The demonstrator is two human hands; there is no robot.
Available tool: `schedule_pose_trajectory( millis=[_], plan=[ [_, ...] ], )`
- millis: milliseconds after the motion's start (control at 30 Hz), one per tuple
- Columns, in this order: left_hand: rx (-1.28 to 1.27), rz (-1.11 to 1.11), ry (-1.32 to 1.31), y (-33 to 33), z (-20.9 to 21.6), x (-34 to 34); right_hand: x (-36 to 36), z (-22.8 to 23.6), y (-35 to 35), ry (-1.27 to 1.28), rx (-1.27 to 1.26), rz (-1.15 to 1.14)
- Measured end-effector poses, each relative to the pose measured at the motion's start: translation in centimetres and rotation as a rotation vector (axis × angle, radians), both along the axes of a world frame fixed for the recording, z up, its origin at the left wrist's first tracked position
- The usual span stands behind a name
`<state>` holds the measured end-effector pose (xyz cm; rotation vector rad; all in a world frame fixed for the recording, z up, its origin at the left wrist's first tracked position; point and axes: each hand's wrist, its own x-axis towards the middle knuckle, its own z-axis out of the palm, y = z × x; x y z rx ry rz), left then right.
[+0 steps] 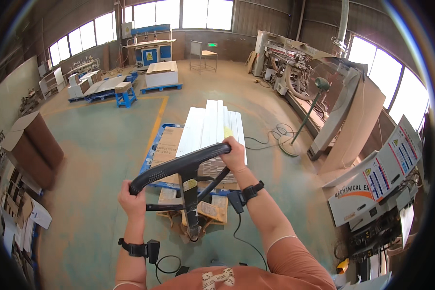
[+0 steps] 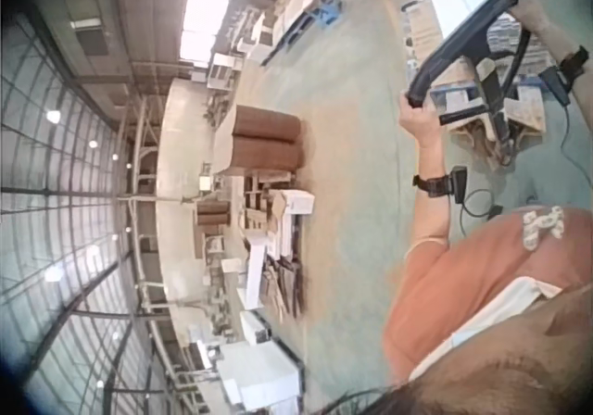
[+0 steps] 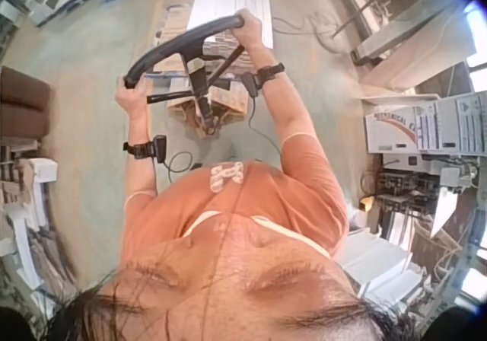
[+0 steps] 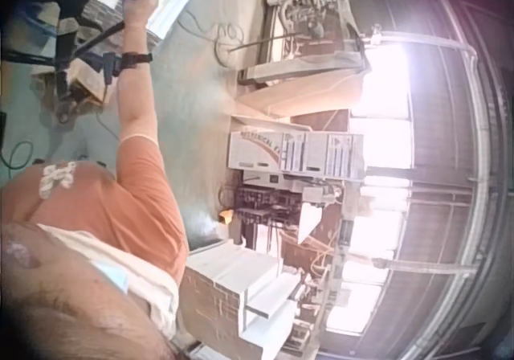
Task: Maneuvering a manual pallet jack to transport a pallet of wooden components in a factory.
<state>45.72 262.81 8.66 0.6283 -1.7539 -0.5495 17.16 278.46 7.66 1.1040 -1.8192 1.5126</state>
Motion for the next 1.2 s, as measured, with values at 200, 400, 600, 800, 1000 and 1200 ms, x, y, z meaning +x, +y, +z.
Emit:
schedule_pose_trajectory(
  millis=[200, 400, 600, 800, 1000, 1200],
  plan=[
    [0.024, 0.114, 0.015, -3.6, -0.4, -2.6, -4.8, -0.1, -8.9, -0.011, 0.039, 0.111],
    [-0.016, 0.233, 0.019, -11.0, -0.1, -4.9, -7.7, 0.9, -17.5, 0.037, 0.025, 0.16],
    [-0.067, 0.262, 0.043, -21.2, 0.9, -7.7, -9.9, 1.9, -26.2, 0.016, 0.033, 0.154],
    [-0.138, 0.231, 0.015, -32.6, 0.9, -12.8, -13.3, 1.9, -33.4, -0.053, 0.082, 0.152],
    [-0.217, 0.224, -0.03, -45.5, 0.5, -17.3, -15.0, 1.9, -40.0, -0.136, 0.158, 0.188],
    [-0.23, 0.097, 0.01, -55.2, 1.1, -23.9, -17.9, 2.9, -44.4, -0.115, 0.13, 0.123]
  ],
)
